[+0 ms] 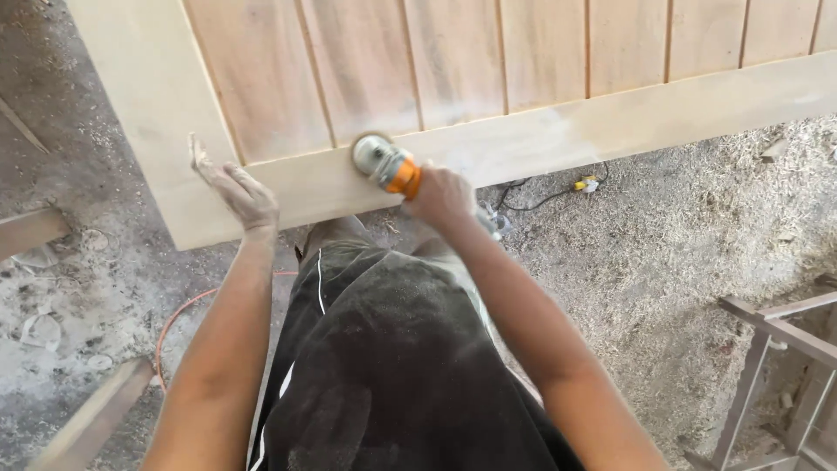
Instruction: Sanding a wooden door using a power sander.
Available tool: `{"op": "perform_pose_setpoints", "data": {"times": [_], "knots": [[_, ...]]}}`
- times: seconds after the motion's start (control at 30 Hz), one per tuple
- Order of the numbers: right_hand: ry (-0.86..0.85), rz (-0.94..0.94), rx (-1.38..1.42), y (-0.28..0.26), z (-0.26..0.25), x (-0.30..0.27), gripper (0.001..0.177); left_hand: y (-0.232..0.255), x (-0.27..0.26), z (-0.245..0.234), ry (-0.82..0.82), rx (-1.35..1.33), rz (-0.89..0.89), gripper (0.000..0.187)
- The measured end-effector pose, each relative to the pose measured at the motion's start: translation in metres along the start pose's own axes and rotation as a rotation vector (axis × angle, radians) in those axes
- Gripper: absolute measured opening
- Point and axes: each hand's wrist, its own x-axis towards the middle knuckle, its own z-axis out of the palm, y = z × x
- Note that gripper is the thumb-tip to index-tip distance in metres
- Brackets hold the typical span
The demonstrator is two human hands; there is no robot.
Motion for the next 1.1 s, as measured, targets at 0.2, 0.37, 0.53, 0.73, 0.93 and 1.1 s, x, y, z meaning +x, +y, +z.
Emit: {"op": "perform_pose_setpoints", "data": {"times": [0.2, 0.37, 0.53, 0.73, 0.93, 1.1], "knots": [[0.068, 0.047, 0.054, 0.127, -0.057, -0.02, 0.033, 0.087, -0.072, 0.076, -0.448, 0.453, 0.113, 0.072], [0.144, 0.209, 0.037, 0.202, -0.099, -0.023, 0.039, 0.154, -0.128, 0.137, -0.694, 0.604, 0.244, 0.094], [0.246, 0.209, 0.023, 0.28, -0.113, -0.023, 0.037, 0.21, -0.141, 0.174, -0.841, 0.555, 0.272, 0.099], [0.29, 0.307, 0.04, 0.345, -0.119, -0.031, 0.04, 0.217, -0.145, 0.19, -0.883, 0.507, 0.352, 0.097], [0.407, 0.56, 0.164, 0.372, -0.11, -0.032, 0.045, 0.212, -0.133, 0.172, -0.936, 0.455, 0.443, 0.083], [0.307, 0.582, 0.269, 0.302, -0.075, -0.029, 0.036, 0.263, -0.114, 0.146, -1.343, 0.237, 0.066, 0.033]]}}
